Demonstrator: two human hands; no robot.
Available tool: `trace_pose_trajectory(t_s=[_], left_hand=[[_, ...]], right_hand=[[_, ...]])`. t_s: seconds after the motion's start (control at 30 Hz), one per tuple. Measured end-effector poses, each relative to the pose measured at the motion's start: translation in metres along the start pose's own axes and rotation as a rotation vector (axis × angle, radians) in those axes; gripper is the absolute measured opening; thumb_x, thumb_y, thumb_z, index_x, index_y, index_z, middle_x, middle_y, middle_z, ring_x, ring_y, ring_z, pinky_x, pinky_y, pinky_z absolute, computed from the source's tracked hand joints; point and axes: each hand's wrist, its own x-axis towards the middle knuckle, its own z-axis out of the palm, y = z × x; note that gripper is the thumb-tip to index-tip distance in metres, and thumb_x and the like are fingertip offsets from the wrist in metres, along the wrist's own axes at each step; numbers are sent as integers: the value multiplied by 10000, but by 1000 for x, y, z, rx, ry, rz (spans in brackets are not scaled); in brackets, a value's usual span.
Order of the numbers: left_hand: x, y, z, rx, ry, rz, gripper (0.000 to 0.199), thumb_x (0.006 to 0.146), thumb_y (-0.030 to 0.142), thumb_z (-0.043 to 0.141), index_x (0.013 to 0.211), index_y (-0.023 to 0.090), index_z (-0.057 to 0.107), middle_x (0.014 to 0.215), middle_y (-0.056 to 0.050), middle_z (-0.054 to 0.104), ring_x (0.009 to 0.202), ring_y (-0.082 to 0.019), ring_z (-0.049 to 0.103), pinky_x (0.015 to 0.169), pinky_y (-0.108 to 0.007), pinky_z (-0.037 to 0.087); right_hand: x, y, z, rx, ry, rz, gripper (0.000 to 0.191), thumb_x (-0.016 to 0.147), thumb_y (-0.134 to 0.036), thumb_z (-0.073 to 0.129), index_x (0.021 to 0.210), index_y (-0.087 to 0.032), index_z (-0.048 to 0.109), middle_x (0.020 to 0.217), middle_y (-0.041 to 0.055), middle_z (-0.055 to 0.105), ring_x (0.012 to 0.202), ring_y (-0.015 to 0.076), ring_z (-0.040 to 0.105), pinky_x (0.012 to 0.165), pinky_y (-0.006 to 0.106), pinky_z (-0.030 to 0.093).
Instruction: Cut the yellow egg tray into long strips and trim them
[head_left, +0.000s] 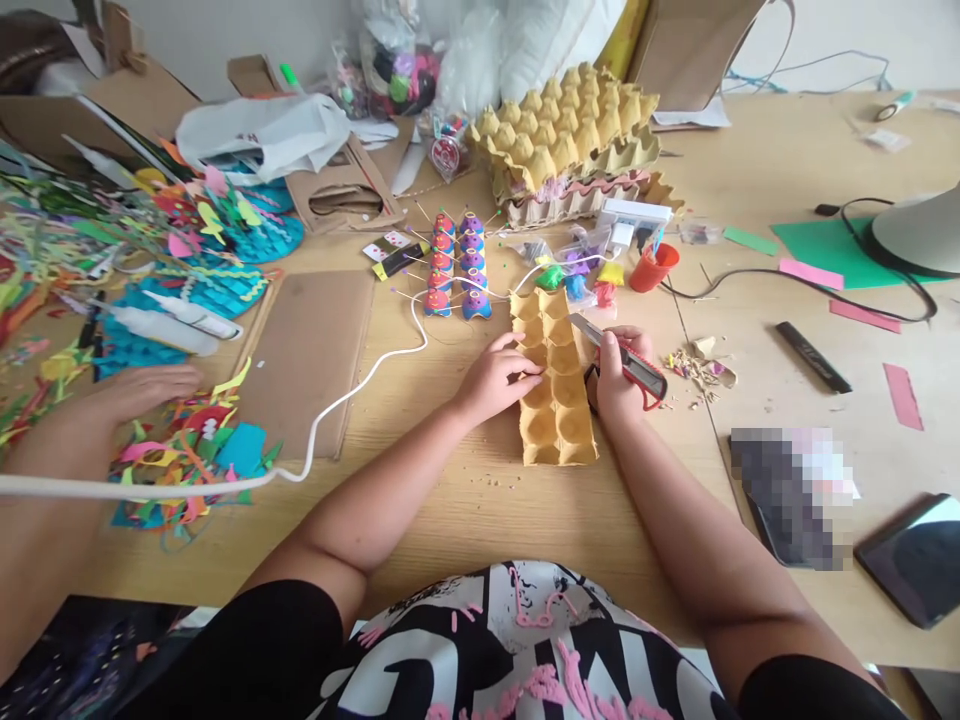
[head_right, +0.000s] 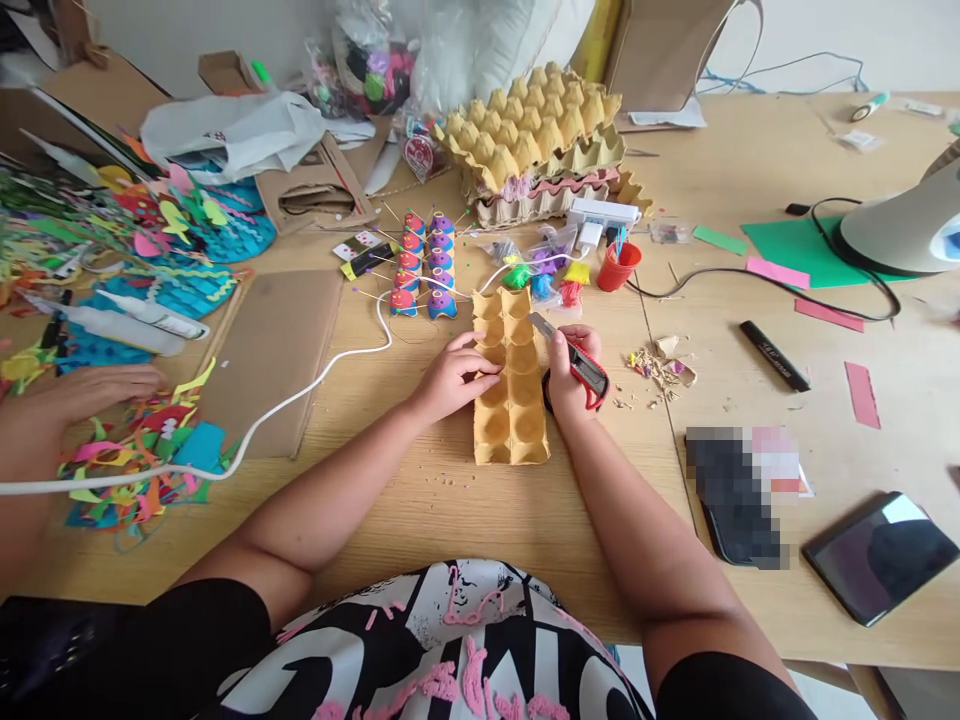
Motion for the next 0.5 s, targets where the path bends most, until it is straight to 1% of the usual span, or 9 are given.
trace_pose_trajectory(t_s=[0.07, 0.13, 0.27, 0.33, 0.43, 0.5], left_hand=[[0, -1, 0, -1, -1, -4, 79, 902, 224, 760, 940, 198, 824, 815, -77, 790, 1346, -349, 606, 1079, -552, 541], [0, -1, 0, -3, 2, -8, 79, 896, 222, 767, 943, 198, 825, 819, -79, 790, 1349, -348, 606, 1077, -550, 544], [0, 0, 0, -8, 17, -15, 73, 887, 217, 774, 932, 194, 826, 847, -87, 792, 1344, -343, 609, 1070, -547, 550], [1, 0, 0, -14, 17, -18, 70, 883, 205, 775, 931, 194, 825, 808, -82, 775, 1349, -338, 607, 1078, -549, 546], [1, 2, -1, -26, 10, -15, 71, 882, 199, 776, 936, 199, 822, 729, -65, 730, 1349, -327, 612, 1098, -553, 536], [1, 2, -1, -31, 12, -7, 64, 889, 201, 770, 930, 200, 819, 738, -65, 732, 1342, -321, 621, 1110, -556, 530]], right_hand=[[0, 1, -1, 12, -9, 3, 352, 914, -594, 684, 943, -251, 608, 728, -42, 592, 643, 138, 548, 677, 309, 496], [3, 3, -3, 72, -9, 52, 369, 923, -621, 656, 930, -255, 608, 686, -47, 573, 602, 137, 528, 615, 295, 465], [8, 4, -3, 231, -39, 136, 434, 895, -685, 629, 833, -259, 575, 634, -54, 520, 535, 125, 462, 519, 274, 386], [8, 3, -2, 240, -58, 138, 440, 879, -690, 637, 805, -262, 569, 619, -54, 510, 530, 128, 456, 513, 276, 385], [7, 1, -2, 188, -85, 132, 397, 885, -648, 655, 798, -267, 584, 609, -49, 528, 548, 140, 477, 545, 287, 413], [7, 1, -3, 141, -107, 129, 372, 890, -618, 668, 794, -269, 584, 614, -47, 542, 560, 144, 491, 574, 296, 432]])
